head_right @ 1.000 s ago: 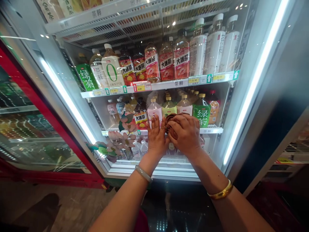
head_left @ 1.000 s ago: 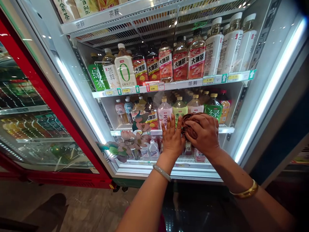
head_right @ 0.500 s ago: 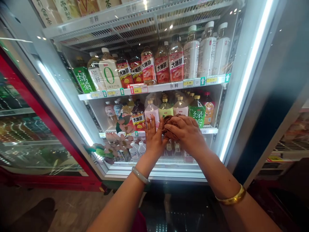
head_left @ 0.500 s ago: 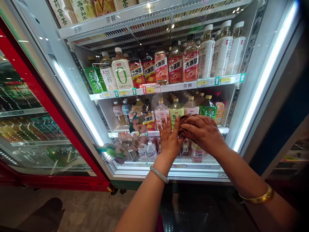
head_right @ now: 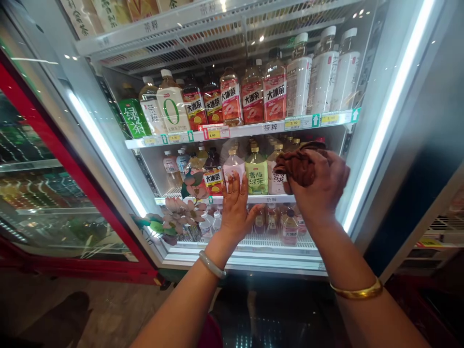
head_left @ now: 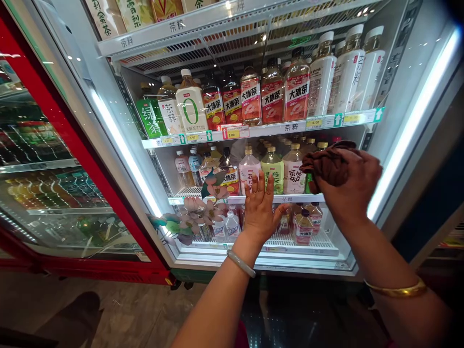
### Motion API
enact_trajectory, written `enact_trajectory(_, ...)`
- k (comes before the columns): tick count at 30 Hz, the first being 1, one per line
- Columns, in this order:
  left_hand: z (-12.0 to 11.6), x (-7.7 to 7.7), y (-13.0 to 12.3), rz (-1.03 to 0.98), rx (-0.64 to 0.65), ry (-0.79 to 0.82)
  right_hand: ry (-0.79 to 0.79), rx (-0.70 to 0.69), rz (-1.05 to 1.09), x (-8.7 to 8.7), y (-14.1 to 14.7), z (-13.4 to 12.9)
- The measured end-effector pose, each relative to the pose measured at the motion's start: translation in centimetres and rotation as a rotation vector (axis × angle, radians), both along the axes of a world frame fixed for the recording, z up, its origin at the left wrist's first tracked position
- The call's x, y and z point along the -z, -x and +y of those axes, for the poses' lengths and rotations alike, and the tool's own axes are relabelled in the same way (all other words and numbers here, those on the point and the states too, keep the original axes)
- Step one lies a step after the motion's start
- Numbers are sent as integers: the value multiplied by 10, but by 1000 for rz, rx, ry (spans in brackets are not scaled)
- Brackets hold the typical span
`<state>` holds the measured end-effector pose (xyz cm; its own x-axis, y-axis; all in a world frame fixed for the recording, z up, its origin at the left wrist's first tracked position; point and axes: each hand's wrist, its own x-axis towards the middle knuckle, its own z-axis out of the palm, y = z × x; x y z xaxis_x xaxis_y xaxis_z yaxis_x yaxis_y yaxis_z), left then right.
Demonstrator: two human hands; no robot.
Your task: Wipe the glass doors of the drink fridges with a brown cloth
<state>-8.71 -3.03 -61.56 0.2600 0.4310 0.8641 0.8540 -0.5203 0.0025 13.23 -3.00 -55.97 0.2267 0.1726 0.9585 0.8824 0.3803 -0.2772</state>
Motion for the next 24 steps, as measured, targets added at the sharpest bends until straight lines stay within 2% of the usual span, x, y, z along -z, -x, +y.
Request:
enact_trajectory(6,1,-2,-5,-33,62,8,62,-46,-358,24,44,-9)
enact_trajectory(10,2,-1,-12,-44,72,11,69,-66,-487,32,36,-14)
enact_trajectory(13,4,1,-19,-47,71,10,86,-70,-398,25,9,-12)
enact_trajectory(16,5,4,-25,-42,58,8,81,-28,-121,15,-14,-7)
enact_trajectory(18,6,5,-28,-33,50,20,44,-8,4,13,-17,-5)
enact_trajectory(20,6,6,-29,-24,49,28,22,-6,-8,16,-9,-5)
enact_trajectory(24,7,5,-30,-36,62,36,69,-41,-288,33,23,-11)
